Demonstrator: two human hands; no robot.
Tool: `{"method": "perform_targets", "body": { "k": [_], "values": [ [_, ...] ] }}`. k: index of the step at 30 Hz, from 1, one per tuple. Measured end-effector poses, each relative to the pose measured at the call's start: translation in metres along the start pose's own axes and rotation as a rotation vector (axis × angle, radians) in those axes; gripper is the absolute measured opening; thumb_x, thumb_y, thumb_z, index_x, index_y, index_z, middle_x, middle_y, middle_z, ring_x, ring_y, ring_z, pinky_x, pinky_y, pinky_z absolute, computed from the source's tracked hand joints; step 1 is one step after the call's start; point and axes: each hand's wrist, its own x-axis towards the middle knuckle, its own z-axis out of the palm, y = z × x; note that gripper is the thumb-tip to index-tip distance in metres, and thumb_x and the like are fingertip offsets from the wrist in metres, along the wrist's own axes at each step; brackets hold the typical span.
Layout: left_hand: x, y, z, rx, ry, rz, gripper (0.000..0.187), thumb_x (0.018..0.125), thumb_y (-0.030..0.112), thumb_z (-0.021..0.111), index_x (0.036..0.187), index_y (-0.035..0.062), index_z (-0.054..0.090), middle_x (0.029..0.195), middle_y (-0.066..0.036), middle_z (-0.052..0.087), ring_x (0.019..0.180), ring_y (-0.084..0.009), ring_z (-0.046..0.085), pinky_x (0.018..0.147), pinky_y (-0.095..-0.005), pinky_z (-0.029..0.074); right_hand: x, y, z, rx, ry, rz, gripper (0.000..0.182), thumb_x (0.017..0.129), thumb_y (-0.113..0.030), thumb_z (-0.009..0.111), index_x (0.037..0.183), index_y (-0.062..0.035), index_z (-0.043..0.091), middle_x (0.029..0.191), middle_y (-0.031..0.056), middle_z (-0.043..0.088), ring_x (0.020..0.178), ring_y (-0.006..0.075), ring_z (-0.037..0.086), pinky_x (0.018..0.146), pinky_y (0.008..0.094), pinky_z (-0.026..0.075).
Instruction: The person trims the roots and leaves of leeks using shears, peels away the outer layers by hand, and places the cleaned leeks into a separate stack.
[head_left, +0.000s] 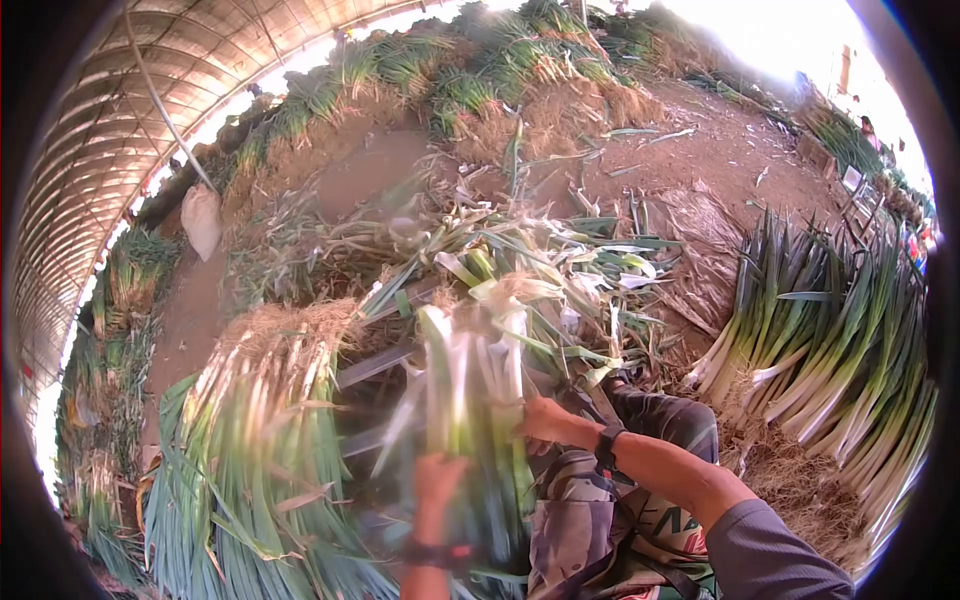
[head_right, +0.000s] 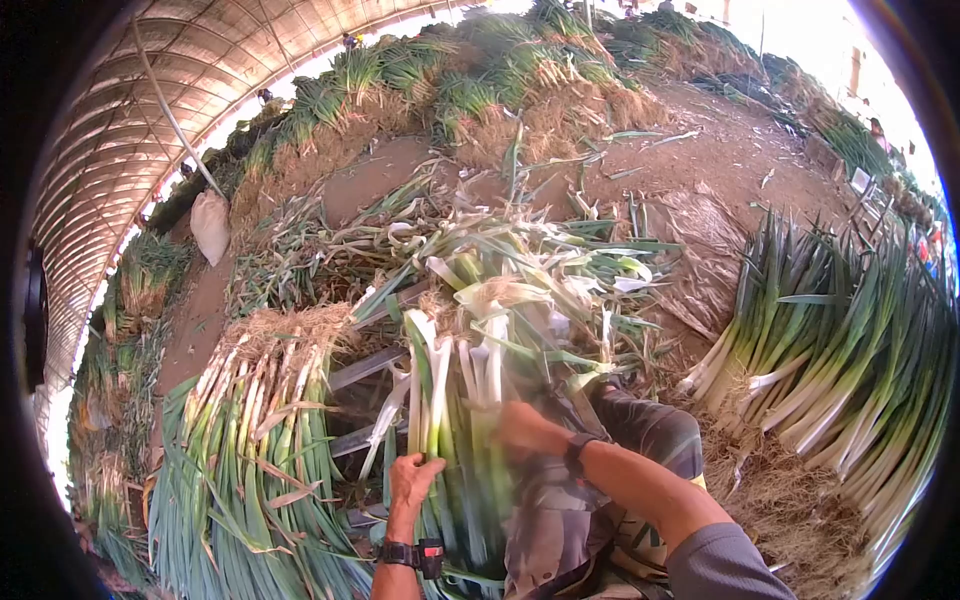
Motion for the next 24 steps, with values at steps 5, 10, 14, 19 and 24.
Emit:
{"method": "perform_targets", "body": {
  "k": [5, 10, 14, 19, 24],
  "values": [
    [0.012, -0.003, -0.004, -0.022, 0.094, 0.012, 0.041, 0.074, 0.036, 0.076, 0.077, -0.0041, 0.069, 0.060, -0.006, 0.058, 0.057, -0.0141, 0.050, 0.056, -0.0367, 0.042, 0.016, 0.033, 0.012, 0.091, 0.062, -0.213, 0.040, 0.086, -0.022, 0.070, 0.123, -0.0059, 0.068, 0.071, 0.0076, 0.067, 0.056, 0.0184, 0.066, 0.051, 0.0322, 0.053],
    [0.046, -0.061, 0.014, 0.028, 0.233, 0.117, 0.041, 0.074, 0.035, 0.075, 0.091, -0.0024, 0.076, 0.070, -0.006, 0.066, 0.066, -0.0123, 0.056, 0.063, -0.0315, 0.045, 0.004, 0.021, 0.024, 0.074, 0.244, -0.131, 0.036, 0.085, -0.027, 0.070, 0.114, -0.0043, 0.072, 0.069, 0.0049, 0.065, 0.057, 0.0144, 0.062, 0.051, 0.0319, 0.049],
    [0.036, -0.051, 0.000, 0.046, 0.175, 0.054, 0.042, 0.076, 0.029, 0.074, 0.104, -0.0031, 0.075, 0.079, -0.010, 0.071, 0.073, -0.0162, 0.062, 0.072, -0.0324, 0.049, 0.001, 0.008, 0.033, 0.207, 0.345, -0.007, 0.035, 0.087, -0.031, 0.069, 0.108, -0.0038, 0.073, 0.078, 0.0079, 0.068, 0.068, 0.0130, 0.063, 0.061, 0.0328, 0.051],
    [0.038, -0.048, 0.004, 0.180, 0.164, 0.112, 0.042, 0.078, 0.030, 0.073, 0.104, -0.0025, 0.074, 0.087, -0.020, 0.074, 0.080, -0.0244, 0.068, 0.078, -0.0371, 0.052, 0.010, -0.012, 0.033, 0.348, 0.477, -0.144, 0.041, 0.088, -0.032, 0.069, 0.117, -0.0033, 0.068, 0.082, 0.0077, 0.066, 0.080, 0.0126, 0.061, 0.071, 0.0322, 0.050],
    [0.048, -0.048, 0.016, 0.230, 0.071, 0.137, 0.045, 0.080, 0.035, 0.071, 0.104, -0.0020, 0.075, 0.087, -0.024, 0.073, 0.080, -0.0334, 0.071, 0.077, -0.0409, 0.053, 0.001, -0.022, 0.005, 0.317, 0.352, 0.030, 0.039, 0.084, -0.028, 0.071, 0.112, -0.0006, 0.066, 0.086, 0.0130, 0.067, 0.080, 0.0218, 0.062, 0.073, 0.0372, 0.051]
  ]
}}
